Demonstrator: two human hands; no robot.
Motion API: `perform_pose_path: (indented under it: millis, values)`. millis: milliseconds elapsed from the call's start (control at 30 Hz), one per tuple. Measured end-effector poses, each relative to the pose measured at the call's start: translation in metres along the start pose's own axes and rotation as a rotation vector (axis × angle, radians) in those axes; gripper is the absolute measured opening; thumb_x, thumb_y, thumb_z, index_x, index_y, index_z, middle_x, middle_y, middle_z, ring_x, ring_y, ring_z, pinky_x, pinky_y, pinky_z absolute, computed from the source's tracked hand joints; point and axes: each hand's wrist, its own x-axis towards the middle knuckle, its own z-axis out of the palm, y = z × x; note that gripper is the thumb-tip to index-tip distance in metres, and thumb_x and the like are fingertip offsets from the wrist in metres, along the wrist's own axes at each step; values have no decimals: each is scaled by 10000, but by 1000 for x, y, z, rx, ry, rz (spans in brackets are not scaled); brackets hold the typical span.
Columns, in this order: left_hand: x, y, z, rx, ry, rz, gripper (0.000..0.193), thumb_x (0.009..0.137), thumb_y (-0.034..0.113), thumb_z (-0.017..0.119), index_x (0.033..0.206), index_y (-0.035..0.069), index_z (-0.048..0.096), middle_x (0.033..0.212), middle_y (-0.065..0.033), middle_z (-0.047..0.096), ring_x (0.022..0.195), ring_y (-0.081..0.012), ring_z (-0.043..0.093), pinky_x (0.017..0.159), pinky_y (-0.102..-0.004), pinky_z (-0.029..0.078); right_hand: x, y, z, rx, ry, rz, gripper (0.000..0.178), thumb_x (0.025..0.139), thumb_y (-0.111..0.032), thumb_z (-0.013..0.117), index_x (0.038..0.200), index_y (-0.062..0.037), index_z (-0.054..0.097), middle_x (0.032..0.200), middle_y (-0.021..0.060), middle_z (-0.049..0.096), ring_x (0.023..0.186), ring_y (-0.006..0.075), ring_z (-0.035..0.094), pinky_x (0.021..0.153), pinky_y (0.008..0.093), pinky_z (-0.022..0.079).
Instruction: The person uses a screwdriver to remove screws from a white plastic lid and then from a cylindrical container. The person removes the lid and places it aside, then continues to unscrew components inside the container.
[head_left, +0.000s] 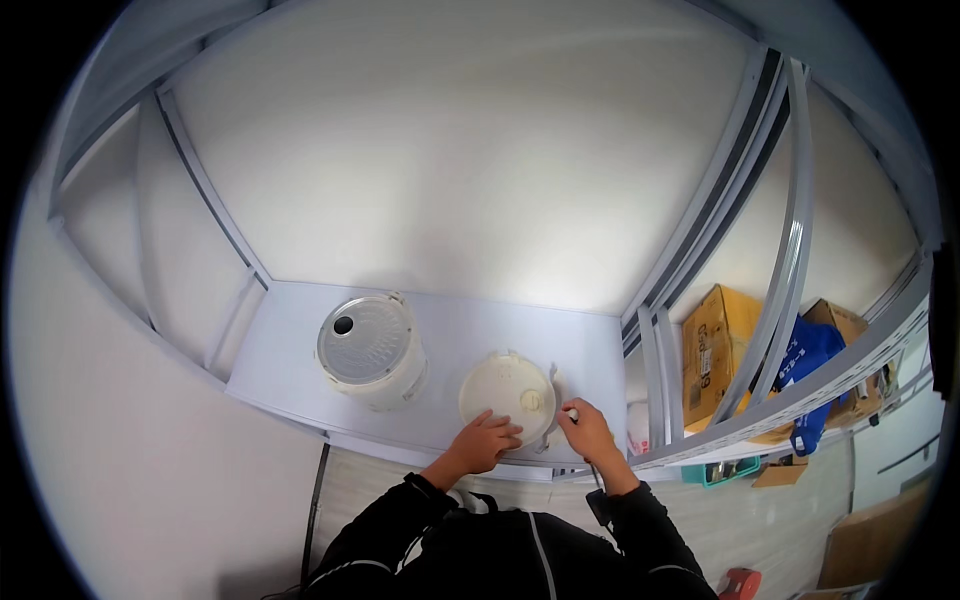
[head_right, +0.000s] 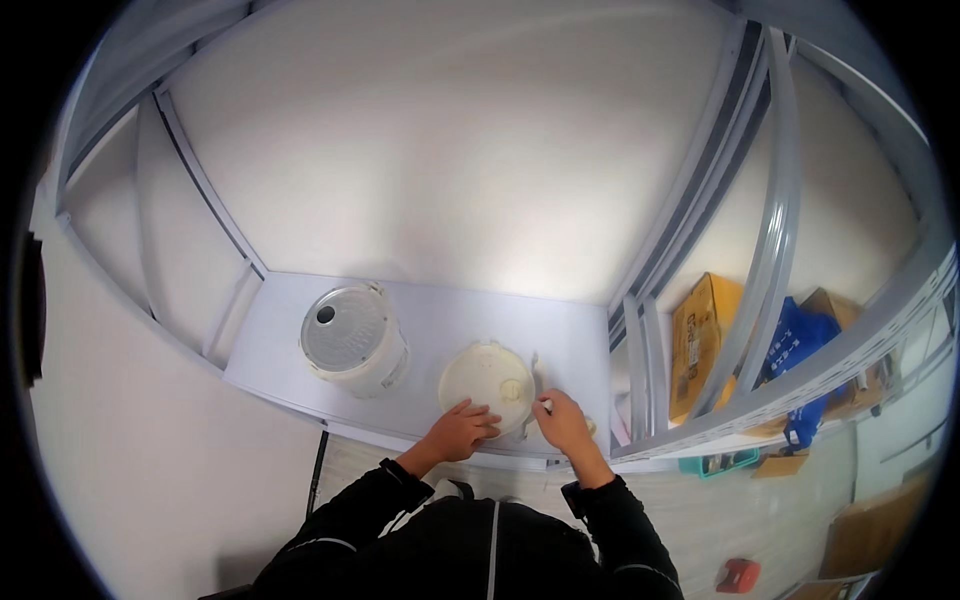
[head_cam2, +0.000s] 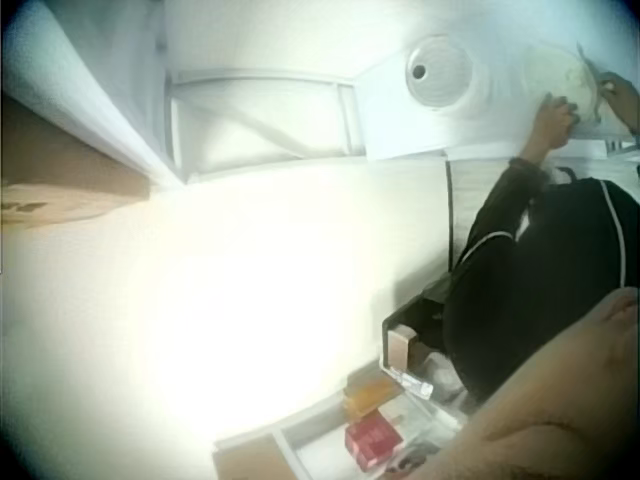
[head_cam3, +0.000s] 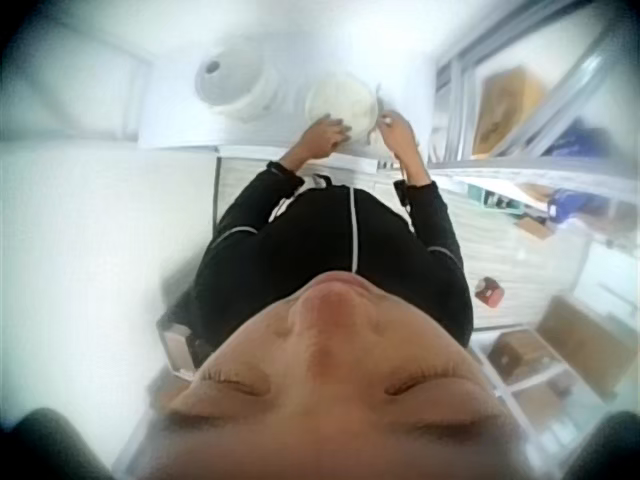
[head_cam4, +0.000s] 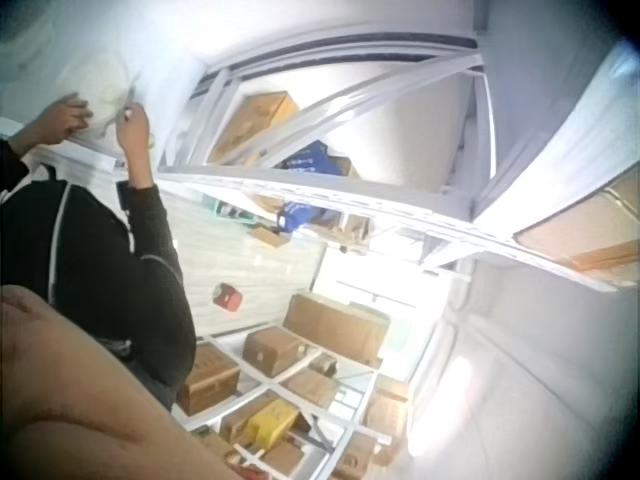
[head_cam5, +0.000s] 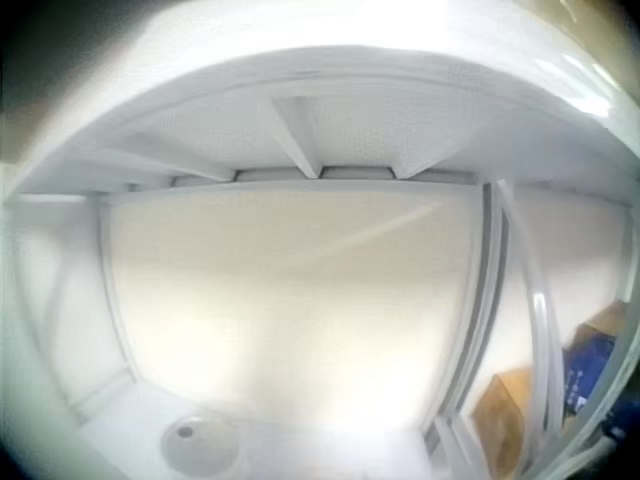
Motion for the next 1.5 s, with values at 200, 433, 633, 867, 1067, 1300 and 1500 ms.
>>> perform_pose_path:
  millis: [200, 433, 633, 867, 1067, 1300, 1500]
  values:
    - [10, 6, 1, 30, -15, -41, 344, 958, 124, 688, 1270, 237, 779, 1534, 26, 651, 1502, -257, 538, 1298, -575, 326, -7, -16, -18, 280, -106, 139, 387, 1092, -374, 678, 1301, -51, 648, 826, 158, 737, 677, 217, 714, 620, 371, 572]
    - [13, 8, 8, 18, 47, -31, 399, 889, 101, 701, 1264, 213, 780, 1527, -5, 657, 1458, -271, 574, 1245, -553, 385, -14, -20, -36, 508, -111, 60, 404, 1126, -369, 638, 1348, -33, 603, 833, 88, 706, 618, 147, 671, 555, 299, 535]
    - [18, 36, -4, -57, 219, -97, 501, 835, 49, 681, 1319, 165, 742, 1516, -46, 663, 1407, -290, 605, 1198, -547, 430, -26, -28, -61, 393, -192, 140, 411, 1043, -156, 724, 1406, -52, 562, 910, 50, 664, 736, 132, 683, 640, 294, 534]
    - [11, 59, -24, -39, 465, -177, 465, 841, 47, 696, 1296, 133, 740, 1439, -64, 688, 1335, -295, 635, 1185, -542, 458, -39, -15, -59, 517, -265, 0, 822, 872, 85, 670, 1604, -77, 332, 1067, 91, 621, 910, 172, 688, 799, 312, 582]
    - [5, 40, -98, 203, 745, -286, 406, 861, 71, 721, 1262, 134, 743, 1369, -57, 705, 1319, -308, 637, 1174, -600, 440, -47, -38, -58, 560, -270, -112, 904, 952, 93, 706, 1699, -40, 212, 1087, 92, 619, 856, 174, 691, 777, 321, 595]
    - [-14, -19, -168, 456, 847, -533, 439, 866, 174, 810, 1290, 123, 709, 1388, -52, 676, 1358, -321, 596, 1241, -627, 328, -32, -64, -27, 592, -117, -281, 867, 955, 55, 770, 1684, 19, 301, 1088, 102, 676, 848, 167, 719, 764, 318, 622]
    - [-68, -63, -172, 420, 675, -511, 541, 873, 293, 847, 1365, 136, 686, 1416, -22, 672, 1361, -280, 597, 1255, -630, 303, -37, -151, 26, 720, 41, -237, 773, 938, 24, 820, 1608, 84, 439, 1106, 80, 711, 992, 156, 702, 918, 329, 592]
